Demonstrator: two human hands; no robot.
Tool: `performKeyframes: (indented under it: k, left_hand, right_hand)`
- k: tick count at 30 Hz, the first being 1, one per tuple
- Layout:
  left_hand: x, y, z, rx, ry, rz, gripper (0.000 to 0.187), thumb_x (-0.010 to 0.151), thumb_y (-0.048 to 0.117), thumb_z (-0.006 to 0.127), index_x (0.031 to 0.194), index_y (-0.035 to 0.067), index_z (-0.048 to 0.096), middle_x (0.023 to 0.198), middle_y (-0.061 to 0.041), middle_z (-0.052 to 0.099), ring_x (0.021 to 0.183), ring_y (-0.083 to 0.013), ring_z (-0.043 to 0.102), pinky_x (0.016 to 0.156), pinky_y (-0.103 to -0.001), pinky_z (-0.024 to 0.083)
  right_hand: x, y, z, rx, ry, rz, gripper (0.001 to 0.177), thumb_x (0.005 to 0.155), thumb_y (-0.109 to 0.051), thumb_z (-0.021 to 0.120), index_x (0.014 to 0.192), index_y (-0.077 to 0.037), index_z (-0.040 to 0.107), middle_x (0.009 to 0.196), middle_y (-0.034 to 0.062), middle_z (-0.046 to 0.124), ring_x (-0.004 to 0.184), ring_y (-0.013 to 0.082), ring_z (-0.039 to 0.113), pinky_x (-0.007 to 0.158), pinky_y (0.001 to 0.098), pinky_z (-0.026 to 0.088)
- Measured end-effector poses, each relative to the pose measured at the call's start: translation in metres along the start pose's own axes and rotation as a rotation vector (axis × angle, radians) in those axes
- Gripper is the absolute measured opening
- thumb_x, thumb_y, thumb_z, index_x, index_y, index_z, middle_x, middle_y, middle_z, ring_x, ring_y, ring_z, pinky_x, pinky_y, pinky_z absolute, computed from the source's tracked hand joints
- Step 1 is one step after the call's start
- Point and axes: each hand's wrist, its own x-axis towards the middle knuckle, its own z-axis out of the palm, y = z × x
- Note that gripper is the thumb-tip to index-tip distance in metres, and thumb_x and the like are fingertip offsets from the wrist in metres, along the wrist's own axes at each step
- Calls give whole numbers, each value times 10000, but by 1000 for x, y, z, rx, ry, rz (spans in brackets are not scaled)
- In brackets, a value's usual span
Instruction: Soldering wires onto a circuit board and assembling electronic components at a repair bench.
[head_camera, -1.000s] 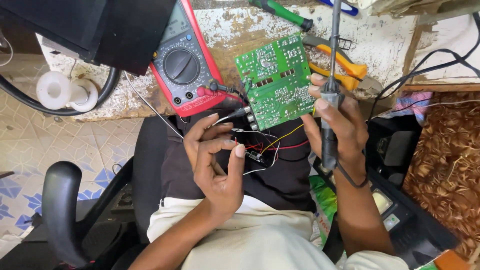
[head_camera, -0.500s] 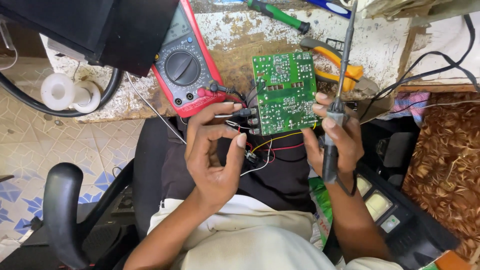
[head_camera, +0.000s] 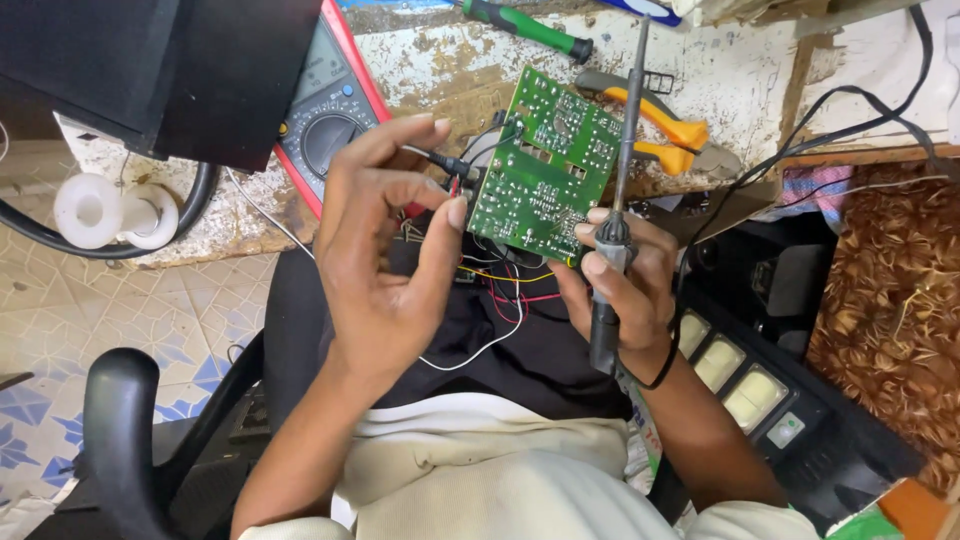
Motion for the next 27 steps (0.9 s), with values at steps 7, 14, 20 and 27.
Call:
performKeyframes:
  k: [7, 14, 20, 27]
  left_hand:
    - [-2, 23, -8, 181, -23, -75, 123, 1073, 72, 543, 1012, -24, 590, 1360, -256, 522, 1242, -375, 654, 1043, -434, 596]
    - [-50, 16, 2, 97, -59, -249, 68, 1009, 100, 614, 1007, 32, 608, 946, -92, 667, 859, -201, 683, 822, -307, 532]
    - [-55, 19, 37, -78, -77, -231, 101, 989, 84, 626, 901, 48, 593, 761, -44, 513, 685, -153, 469, 672, -277, 409]
    - [-58, 13, 64, -49, -18, -235, 122, 968, 68, 656, 869, 80, 585, 738, -30, 458, 680, -159, 476, 669, -277, 417]
  right_hand:
    - [-8, 2, 9, -20, -18, 43, 572, 1001, -36, 833, 1407, -131, 441, 1214, 216, 596, 1205, 427, 601, 1008, 545, 593]
    - [10, -8, -24, 78, -60, 95, 333, 1089, -211, 627, 1351, -89, 460, 1189, 275, 682, 1223, 433, 634, 1060, 484, 582]
    - [-8, -4, -56, 261, -2, 119, 343, 1064, -152, 619, 1365, -88, 468, 1100, 241, 643, 1075, 366, 620, 900, 458, 624]
    - [-23, 11, -49, 224, 251, -75, 249, 1034, -221, 618, 1200, -92, 483, 737, 71, 495, 750, 272, 489, 555, 404, 561]
